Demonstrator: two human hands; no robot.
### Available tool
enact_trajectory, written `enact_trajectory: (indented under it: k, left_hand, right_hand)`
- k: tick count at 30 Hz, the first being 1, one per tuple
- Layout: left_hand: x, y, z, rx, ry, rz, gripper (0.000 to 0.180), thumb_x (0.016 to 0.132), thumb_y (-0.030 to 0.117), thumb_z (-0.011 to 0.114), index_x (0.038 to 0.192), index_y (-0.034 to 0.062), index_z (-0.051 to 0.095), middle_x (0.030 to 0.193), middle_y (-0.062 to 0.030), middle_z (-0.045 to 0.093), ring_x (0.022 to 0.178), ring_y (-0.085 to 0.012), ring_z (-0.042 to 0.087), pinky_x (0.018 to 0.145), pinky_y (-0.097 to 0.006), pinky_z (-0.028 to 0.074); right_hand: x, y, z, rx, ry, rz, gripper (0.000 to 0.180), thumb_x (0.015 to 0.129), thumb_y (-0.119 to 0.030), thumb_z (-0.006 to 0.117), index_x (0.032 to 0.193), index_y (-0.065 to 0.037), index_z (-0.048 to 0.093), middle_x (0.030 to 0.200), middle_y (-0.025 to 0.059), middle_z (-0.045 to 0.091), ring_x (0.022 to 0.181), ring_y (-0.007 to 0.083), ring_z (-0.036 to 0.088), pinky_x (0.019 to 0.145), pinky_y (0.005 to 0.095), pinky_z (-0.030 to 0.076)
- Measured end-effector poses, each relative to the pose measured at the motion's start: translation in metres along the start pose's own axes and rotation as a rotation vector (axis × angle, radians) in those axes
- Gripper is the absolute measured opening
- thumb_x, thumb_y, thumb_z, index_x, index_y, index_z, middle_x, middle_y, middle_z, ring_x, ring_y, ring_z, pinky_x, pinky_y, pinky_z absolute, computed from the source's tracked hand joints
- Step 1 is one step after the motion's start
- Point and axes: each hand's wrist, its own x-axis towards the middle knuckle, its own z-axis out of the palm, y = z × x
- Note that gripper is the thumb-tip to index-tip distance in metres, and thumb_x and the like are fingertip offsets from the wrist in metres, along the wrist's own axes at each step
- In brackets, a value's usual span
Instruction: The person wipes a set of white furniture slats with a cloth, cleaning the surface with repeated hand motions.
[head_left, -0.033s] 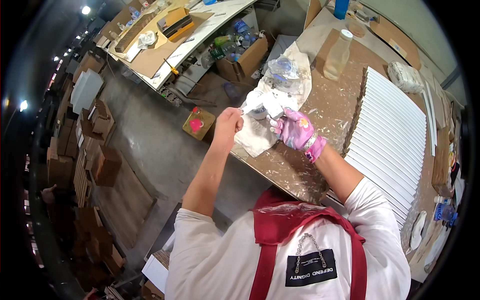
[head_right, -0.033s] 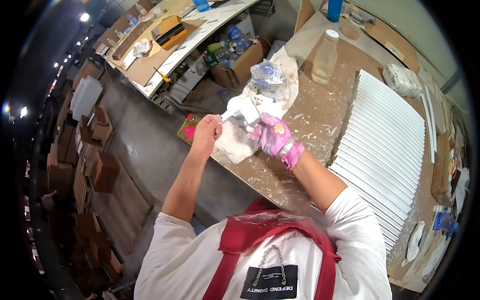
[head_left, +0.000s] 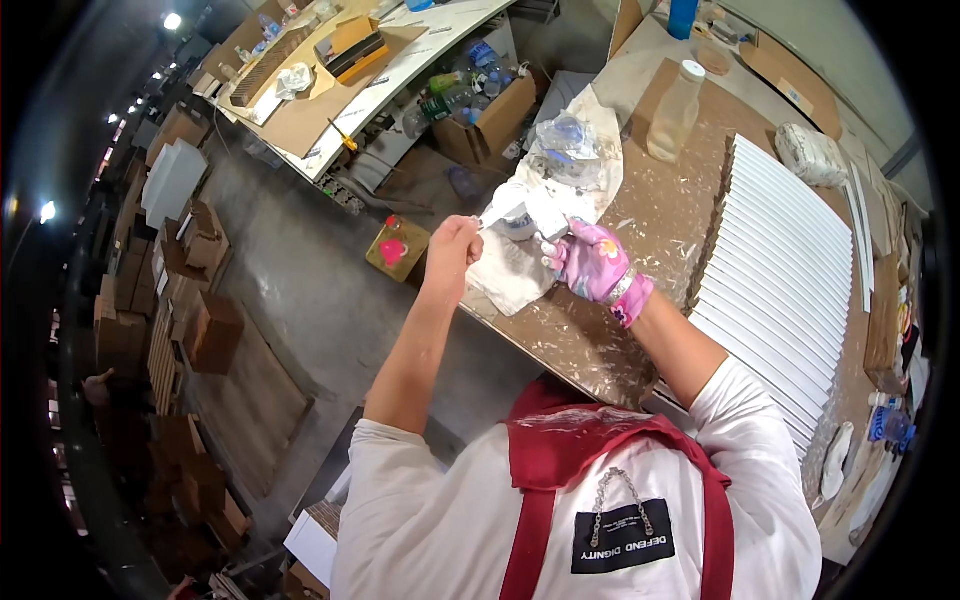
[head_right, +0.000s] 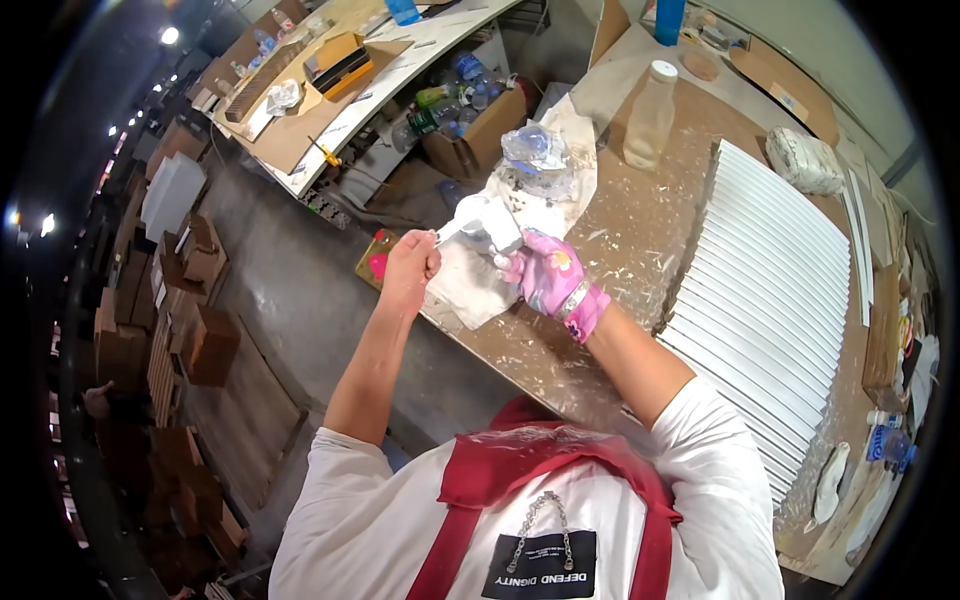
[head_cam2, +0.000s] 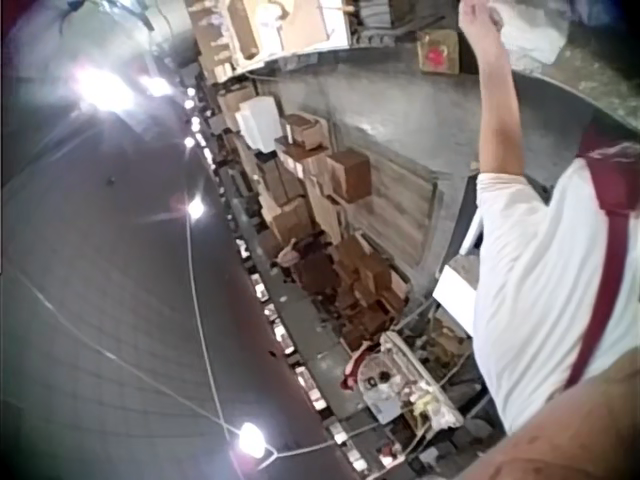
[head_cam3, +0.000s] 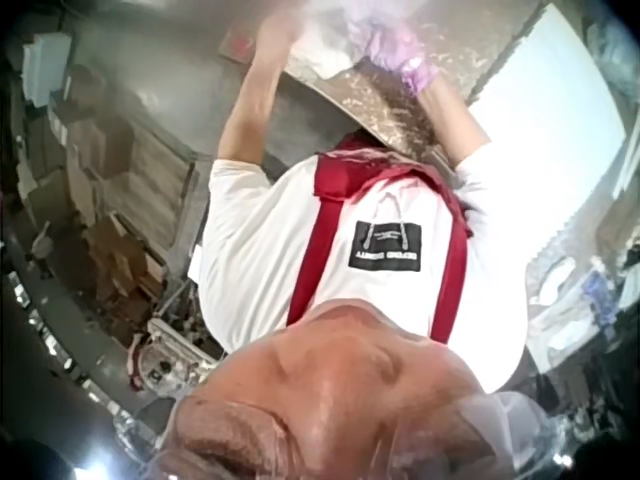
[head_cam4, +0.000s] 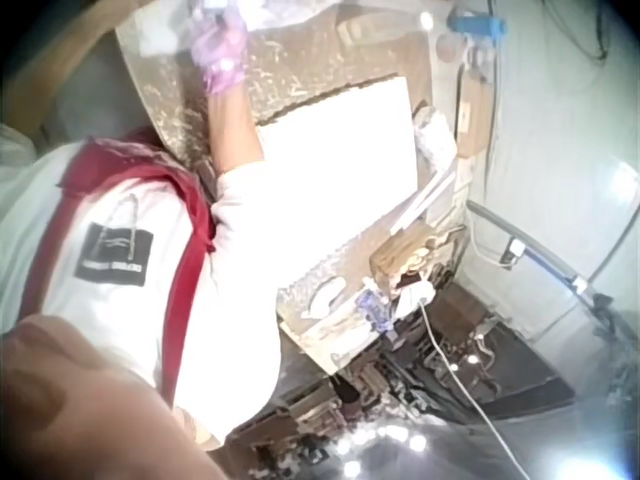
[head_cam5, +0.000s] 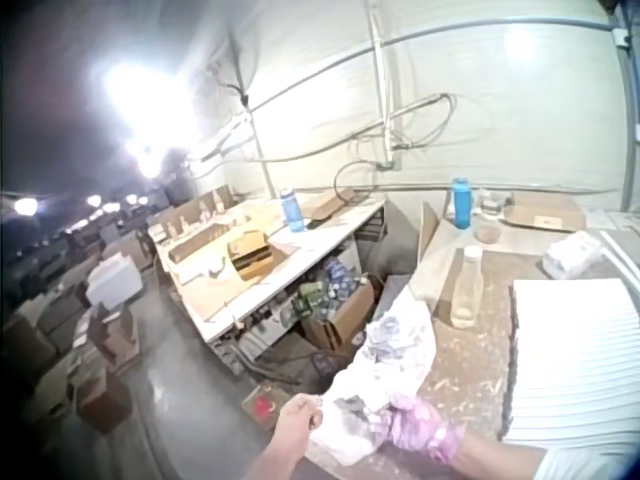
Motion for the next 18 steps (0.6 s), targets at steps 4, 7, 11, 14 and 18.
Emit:
enact_trajectory:
  k: [4,7,11,14,18]
  left_hand:
    - [-0.009,0.006,0.014,-0.004,-0.033,-0.001,0.015,0.094,0.015,0.055,0.082,0.0086,0.05,0.059,0.0012,0.044,0.053,-0.0075,0.04,0.049,-0.022,0.028]
    - [-0.001,-0.002,0.007,-0.008,0.005,0.044,0.015,0.095,0.015,0.054,0.083,0.0084,0.05,0.06,0.0015,0.044,0.052,-0.0076,0.039,0.049,-0.022,0.028]
    - [-0.012,0.005,0.015,-0.074,-0.083,-0.041,0.013,0.095,0.014,0.054,0.085,0.0077,0.05,0.061,0.0014,0.045,0.053,-0.0072,0.04,0.05,-0.021,0.029]
    - [-0.009,-0.001,0.018,0.017,-0.042,-0.013,0.008,0.093,0.012,0.053,0.089,0.0047,0.054,0.063,0.0008,0.048,0.054,-0.007,0.042,0.052,-0.022,0.031]
    - [-0.011,0.006,0.009,0.043,0.051,0.074,0.008,0.093,0.011,0.053,0.091,0.0034,0.055,0.067,-0.0006,0.054,0.059,-0.0079,0.048,0.057,-0.022,0.037]
  right_hand:
    - [0.008,-0.001,-0.016,0.009,-0.06,0.009,0.03,0.095,-0.02,0.05,0.121,-0.006,0.051,0.102,0.0079,0.065,0.087,0.0218,0.065,0.072,0.0347,0.054]
    - [0.005,0.002,-0.005,-0.008,-0.054,0.018,0.029,0.095,-0.021,0.05,0.12,-0.006,0.052,0.103,0.008,0.065,0.086,0.0216,0.065,0.071,0.0344,0.054]
    - [0.0,0.002,-0.004,-0.022,0.013,-0.016,0.026,0.095,-0.022,0.051,0.116,-0.006,0.054,0.103,0.0081,0.064,0.084,0.0211,0.065,0.069,0.0337,0.054]
    - [-0.001,0.003,-0.002,-0.038,0.024,-0.029,0.026,0.095,-0.023,0.052,0.115,-0.007,0.055,0.102,0.0078,0.064,0.083,0.0205,0.064,0.069,0.0328,0.054]
    - [-0.005,0.0,0.004,-0.177,0.091,-0.087,0.031,0.093,-0.024,0.055,0.118,-0.006,0.053,0.097,0.0067,0.063,0.08,0.0176,0.063,0.067,0.0301,0.054]
